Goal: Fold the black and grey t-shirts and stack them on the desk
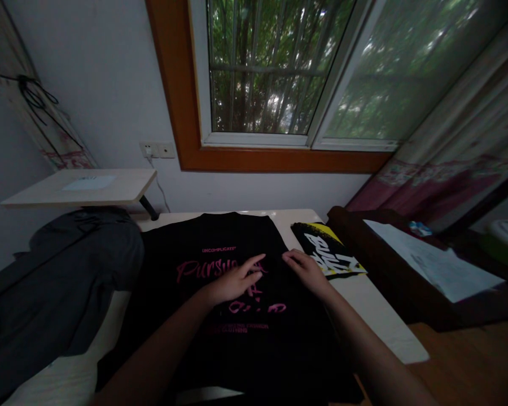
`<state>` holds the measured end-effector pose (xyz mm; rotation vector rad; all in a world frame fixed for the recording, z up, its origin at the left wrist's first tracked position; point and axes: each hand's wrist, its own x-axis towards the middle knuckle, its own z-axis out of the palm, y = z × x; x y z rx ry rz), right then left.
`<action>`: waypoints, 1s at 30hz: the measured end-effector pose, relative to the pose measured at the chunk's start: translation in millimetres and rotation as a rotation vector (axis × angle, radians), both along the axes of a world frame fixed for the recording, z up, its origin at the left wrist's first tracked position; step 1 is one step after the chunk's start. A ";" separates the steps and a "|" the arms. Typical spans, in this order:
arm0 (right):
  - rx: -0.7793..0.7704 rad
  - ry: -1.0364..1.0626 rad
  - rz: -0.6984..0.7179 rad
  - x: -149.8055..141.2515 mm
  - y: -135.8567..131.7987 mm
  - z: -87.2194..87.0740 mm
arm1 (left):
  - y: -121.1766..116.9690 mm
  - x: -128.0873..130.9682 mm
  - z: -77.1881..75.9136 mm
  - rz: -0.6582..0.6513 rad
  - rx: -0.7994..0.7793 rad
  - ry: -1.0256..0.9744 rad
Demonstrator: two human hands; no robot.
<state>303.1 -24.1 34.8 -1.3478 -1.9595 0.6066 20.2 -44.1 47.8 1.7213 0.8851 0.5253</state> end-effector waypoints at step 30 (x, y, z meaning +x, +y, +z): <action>0.129 -0.653 -0.077 -61.3 111.3 -33.7 | 25.3 -5.6 -29.4 0.279 0.840 0.596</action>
